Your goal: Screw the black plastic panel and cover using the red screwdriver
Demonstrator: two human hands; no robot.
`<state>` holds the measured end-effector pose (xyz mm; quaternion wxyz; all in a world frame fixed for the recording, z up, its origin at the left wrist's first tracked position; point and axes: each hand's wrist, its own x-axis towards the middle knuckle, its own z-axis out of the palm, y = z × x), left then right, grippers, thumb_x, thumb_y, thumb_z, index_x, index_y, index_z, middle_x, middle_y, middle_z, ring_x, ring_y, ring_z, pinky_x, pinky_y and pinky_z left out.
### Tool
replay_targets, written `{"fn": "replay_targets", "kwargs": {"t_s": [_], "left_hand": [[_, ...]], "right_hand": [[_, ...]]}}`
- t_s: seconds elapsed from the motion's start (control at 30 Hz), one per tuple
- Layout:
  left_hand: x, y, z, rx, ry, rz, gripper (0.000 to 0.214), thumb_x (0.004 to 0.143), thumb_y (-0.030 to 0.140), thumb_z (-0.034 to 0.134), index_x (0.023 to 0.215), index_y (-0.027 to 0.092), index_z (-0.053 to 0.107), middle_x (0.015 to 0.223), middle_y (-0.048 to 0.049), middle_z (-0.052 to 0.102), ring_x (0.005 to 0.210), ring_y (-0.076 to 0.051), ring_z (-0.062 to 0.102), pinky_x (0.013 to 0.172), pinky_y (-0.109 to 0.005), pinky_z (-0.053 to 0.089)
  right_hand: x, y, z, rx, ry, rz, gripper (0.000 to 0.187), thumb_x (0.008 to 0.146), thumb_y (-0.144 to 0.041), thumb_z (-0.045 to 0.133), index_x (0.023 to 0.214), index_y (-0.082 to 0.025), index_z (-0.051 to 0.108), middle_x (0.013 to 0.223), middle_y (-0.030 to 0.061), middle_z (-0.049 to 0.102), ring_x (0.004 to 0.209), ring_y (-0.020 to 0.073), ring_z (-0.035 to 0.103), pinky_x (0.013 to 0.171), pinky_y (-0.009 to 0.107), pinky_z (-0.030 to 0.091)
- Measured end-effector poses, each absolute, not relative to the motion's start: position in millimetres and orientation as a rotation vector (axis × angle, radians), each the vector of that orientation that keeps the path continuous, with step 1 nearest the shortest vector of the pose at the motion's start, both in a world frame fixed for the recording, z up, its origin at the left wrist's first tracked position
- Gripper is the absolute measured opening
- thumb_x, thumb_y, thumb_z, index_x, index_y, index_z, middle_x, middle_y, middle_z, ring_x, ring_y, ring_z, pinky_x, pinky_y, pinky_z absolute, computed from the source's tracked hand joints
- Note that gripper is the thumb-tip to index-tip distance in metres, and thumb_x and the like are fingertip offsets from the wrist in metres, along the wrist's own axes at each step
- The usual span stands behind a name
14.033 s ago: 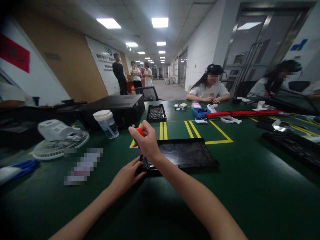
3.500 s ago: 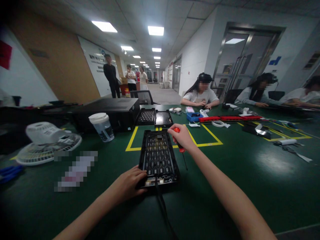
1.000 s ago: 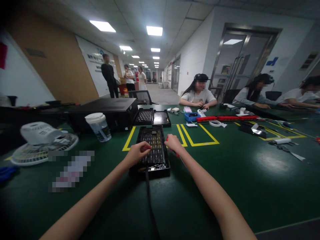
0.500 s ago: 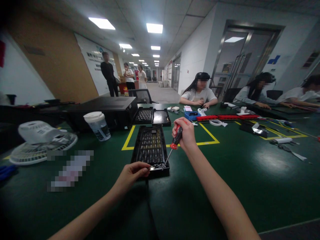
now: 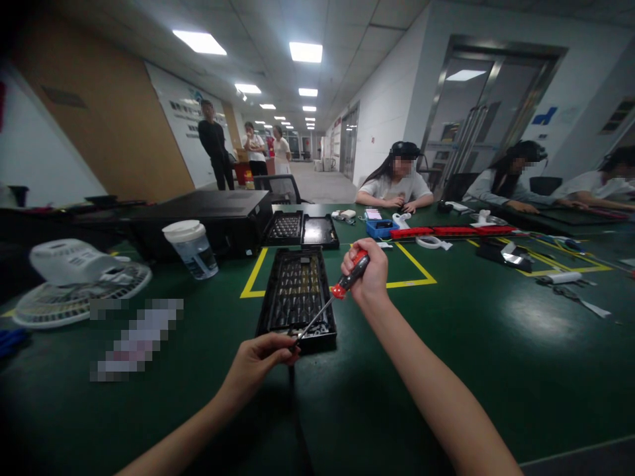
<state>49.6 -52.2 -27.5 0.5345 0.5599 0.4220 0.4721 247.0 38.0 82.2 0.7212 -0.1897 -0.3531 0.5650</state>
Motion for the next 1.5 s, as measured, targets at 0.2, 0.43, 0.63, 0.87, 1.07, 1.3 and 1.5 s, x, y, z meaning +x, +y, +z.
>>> {"fn": "replay_targets", "kwargs": {"t_s": [0.2, 0.43, 0.63, 0.87, 1.07, 1.3, 1.5], "left_hand": [[51.0, -54.7, -23.1, 1.316, 1.067, 1.126, 0.021, 0.067, 0.032, 0.067, 0.082, 0.017, 0.069, 0.075, -0.0046, 0.071, 0.066, -0.019, 0.066, 0.066, -0.033, 0.054], [50.3, -55.1, -23.8, 1.315, 1.092, 1.142, 0.024, 0.066, 0.035, 0.068, 0.082, 0.017, 0.07, 0.075, -0.0053, 0.072, 0.065, -0.019, 0.066, 0.065, -0.033, 0.055], [51.2, -54.3, -23.4, 1.3, 1.106, 1.135, 0.027, 0.064, 0.039, 0.07, 0.082, 0.017, 0.07, 0.073, -0.0054, 0.072, 0.063, -0.02, 0.067, 0.064, -0.034, 0.056], [50.4, -53.8, -25.8, 1.232, 1.054, 1.117, 0.032, 0.065, 0.04, 0.07, 0.085, 0.016, 0.07, 0.074, -0.0062, 0.072, 0.064, -0.02, 0.067, 0.064, -0.034, 0.056], [47.7, -50.6, -34.7, 1.12, 0.945, 1.076, 0.034, 0.068, 0.037, 0.071, 0.092, 0.013, 0.069, 0.075, -0.0066, 0.071, 0.066, -0.017, 0.067, 0.067, -0.031, 0.055], [48.9, -49.2, -37.9, 1.015, 0.964, 1.05, 0.04, 0.063, 0.04, 0.075, 0.09, 0.011, 0.069, 0.073, -0.0074, 0.07, 0.064, -0.016, 0.066, 0.068, -0.031, 0.055], [47.6, -50.4, -35.8, 1.079, 0.954, 1.051, 0.04, 0.067, 0.039, 0.072, 0.095, 0.011, 0.068, 0.078, -0.0086, 0.071, 0.069, -0.018, 0.066, 0.07, -0.033, 0.054]], "right_hand": [[243.4, 32.9, 84.2, -0.414, -0.802, 1.248, 0.015, 0.068, -0.019, 0.052, 0.058, -0.017, 0.04, 0.047, -0.0054, 0.04, 0.035, 0.0044, 0.035, 0.032, 0.015, 0.025], [242.0, 30.6, 85.5, -0.367, -0.814, 1.236, 0.016, 0.071, -0.017, 0.049, 0.058, -0.017, 0.039, 0.047, -0.0049, 0.042, 0.035, 0.0048, 0.036, 0.032, 0.016, 0.025], [241.7, 28.2, 85.7, -0.349, -0.854, 1.207, 0.015, 0.071, -0.018, 0.049, 0.06, -0.017, 0.039, 0.048, -0.0054, 0.042, 0.035, 0.0047, 0.036, 0.031, 0.015, 0.026], [238.0, 15.3, 92.5, -0.313, -0.973, 1.126, 0.014, 0.072, -0.021, 0.049, 0.062, -0.018, 0.039, 0.051, -0.0061, 0.041, 0.034, 0.0045, 0.036, 0.03, 0.015, 0.027], [236.3, -1.7, 99.8, -0.23, -1.128, 1.1, 0.006, 0.071, -0.022, 0.046, 0.066, -0.019, 0.045, 0.05, -0.0055, 0.043, 0.032, 0.0059, 0.038, 0.029, 0.016, 0.027], [228.8, -14.1, 103.7, -0.224, -1.165, 1.293, 0.013, 0.072, -0.027, 0.044, 0.063, -0.02, 0.039, 0.05, -0.0056, 0.043, 0.037, 0.0092, 0.044, 0.039, 0.023, 0.038], [229.5, -8.8, 102.3, -0.191, -1.118, 1.324, 0.017, 0.074, -0.028, 0.045, 0.062, -0.019, 0.039, 0.045, -0.0069, 0.038, 0.033, 0.007, 0.036, 0.036, 0.02, 0.031]]}}
